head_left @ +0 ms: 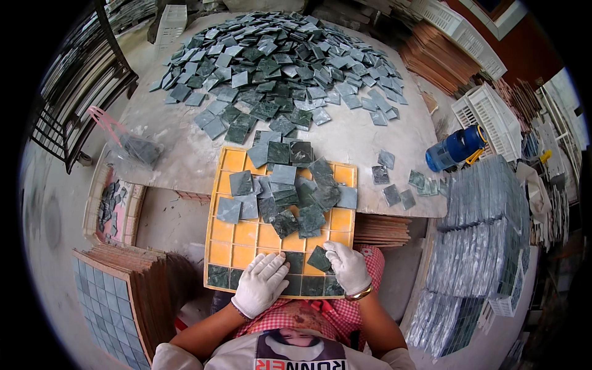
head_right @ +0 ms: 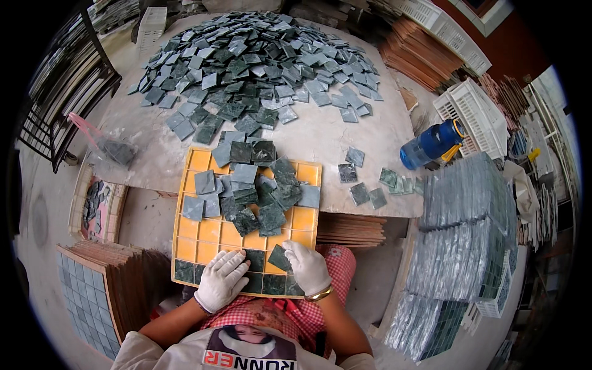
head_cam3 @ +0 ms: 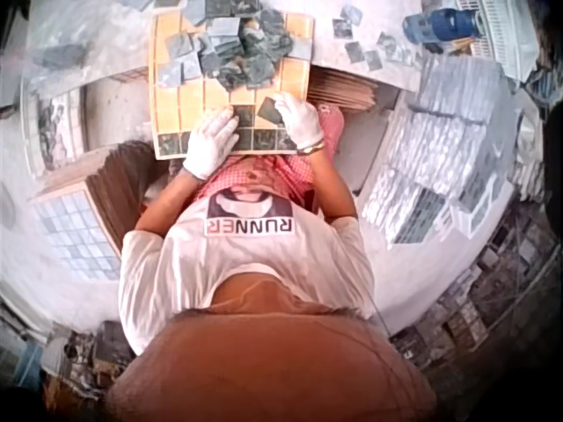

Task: The person places small green tiles one by one into a yellow grid frame, filling the grid to form a complete tile sheet. The person then flips the frame to reveal the assembled tile sheet and places it on a stack of finished sheets.

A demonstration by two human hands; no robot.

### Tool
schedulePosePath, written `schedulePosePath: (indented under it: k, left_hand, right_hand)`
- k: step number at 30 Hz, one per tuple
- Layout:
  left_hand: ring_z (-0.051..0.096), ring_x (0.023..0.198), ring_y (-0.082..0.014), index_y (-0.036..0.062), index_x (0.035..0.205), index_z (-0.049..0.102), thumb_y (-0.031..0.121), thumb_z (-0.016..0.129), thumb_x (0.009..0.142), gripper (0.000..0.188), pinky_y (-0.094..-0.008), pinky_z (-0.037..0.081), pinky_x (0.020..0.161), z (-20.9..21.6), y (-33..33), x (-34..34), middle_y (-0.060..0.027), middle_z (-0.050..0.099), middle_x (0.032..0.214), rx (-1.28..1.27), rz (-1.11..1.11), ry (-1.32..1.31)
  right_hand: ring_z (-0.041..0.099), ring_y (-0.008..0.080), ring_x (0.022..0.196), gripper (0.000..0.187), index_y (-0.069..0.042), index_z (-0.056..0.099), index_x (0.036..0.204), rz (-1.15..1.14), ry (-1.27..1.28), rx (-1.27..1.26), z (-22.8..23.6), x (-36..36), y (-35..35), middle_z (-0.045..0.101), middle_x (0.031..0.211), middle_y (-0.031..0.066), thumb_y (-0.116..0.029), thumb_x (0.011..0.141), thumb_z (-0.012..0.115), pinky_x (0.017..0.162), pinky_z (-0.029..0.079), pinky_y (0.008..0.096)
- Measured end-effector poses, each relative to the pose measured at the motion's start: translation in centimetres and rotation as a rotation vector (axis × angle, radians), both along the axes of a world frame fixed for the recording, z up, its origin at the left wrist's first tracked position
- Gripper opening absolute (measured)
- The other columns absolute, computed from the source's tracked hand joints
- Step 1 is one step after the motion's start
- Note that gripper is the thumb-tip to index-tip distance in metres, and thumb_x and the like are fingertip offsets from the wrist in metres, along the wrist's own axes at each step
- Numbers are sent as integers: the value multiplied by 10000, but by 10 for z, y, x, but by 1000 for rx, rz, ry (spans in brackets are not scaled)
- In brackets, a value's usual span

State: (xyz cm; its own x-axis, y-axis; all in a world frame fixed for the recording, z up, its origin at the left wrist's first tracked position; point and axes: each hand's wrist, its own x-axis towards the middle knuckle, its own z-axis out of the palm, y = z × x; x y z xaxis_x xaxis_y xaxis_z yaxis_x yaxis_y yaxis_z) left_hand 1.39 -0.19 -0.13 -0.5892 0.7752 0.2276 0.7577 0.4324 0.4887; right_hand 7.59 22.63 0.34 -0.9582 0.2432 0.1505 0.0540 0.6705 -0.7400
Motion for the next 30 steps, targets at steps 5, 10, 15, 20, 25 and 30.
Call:
schedulePosePath:
  k: [5, 10, 15, 20, 25, 30]
  left_hand:
    - [519, 1164, -268, 41, 1113, 614, 208, 654, 765, 388, -428, 373, 1014, -3, -2, 1, -116, 558, 1250, -31, -18, 31]
    - [523, 1158, -293, 28, 1121, 610, 187, 679, 736, 423, -445, 375, 1009, -6, -2, 2, -129, 549, 1264, -15, -57, 35]
    - [525, 1154, -294, 34, 1111, 611, 183, 683, 729, 416, -443, 376, 1011, -3, 0, 1, -119, 551, 1263, -12, -68, 38]
    - [551, 1065, -288, 52, 1072, 609, 171, 682, 728, 371, -432, 420, 929, 10, 2, -27, -109, 591, 1136, 86, 42, 36]
    - [514, 1036, -299, 65, 1147, 547, 248, 766, 639, 582, -407, 430, 870, 15, 36, -60, -109, 529, 1164, 12, 306, 24]
    - [502, 970, -311, 74, 1101, 538, 220, 788, 588, 589, -410, 433, 836, 6, 45, -70, -102, 508, 1086, -4, 311, 28]
  right_hand:
    - [635, 280, 835, 243, -32, 607, 1029, 174, -88, 3, 10, -7, 6, 640, 926, 114, -104, 800, 645, 722, 518, 339]
    - [613, 263, 873, 326, -41, 626, 1044, 184, -179, 158, 16, -3, -6, 600, 970, 103, -147, 744, 700, 755, 507, 330]
    - [612, 266, 862, 376, -47, 608, 1078, 277, -209, 295, 19, 2, -8, 595, 978, 105, -175, 740, 710, 748, 508, 340]
    - [614, 273, 852, 366, -36, 603, 1078, 102, -156, 224, 26, -15, -2, 600, 993, 117, -197, 764, 703, 735, 508, 351]
    - [613, 318, 862, 598, -42, 518, 1113, -179, -98, 389, 22, -58, -16, 589, 1020, 127, -403, 698, 752, 702, 511, 393]
    - [621, 321, 847, 644, -57, 482, 1138, -250, -225, 380, 20, -76, -30, 604, 989, 152, -428, 687, 753, 705, 512, 416]
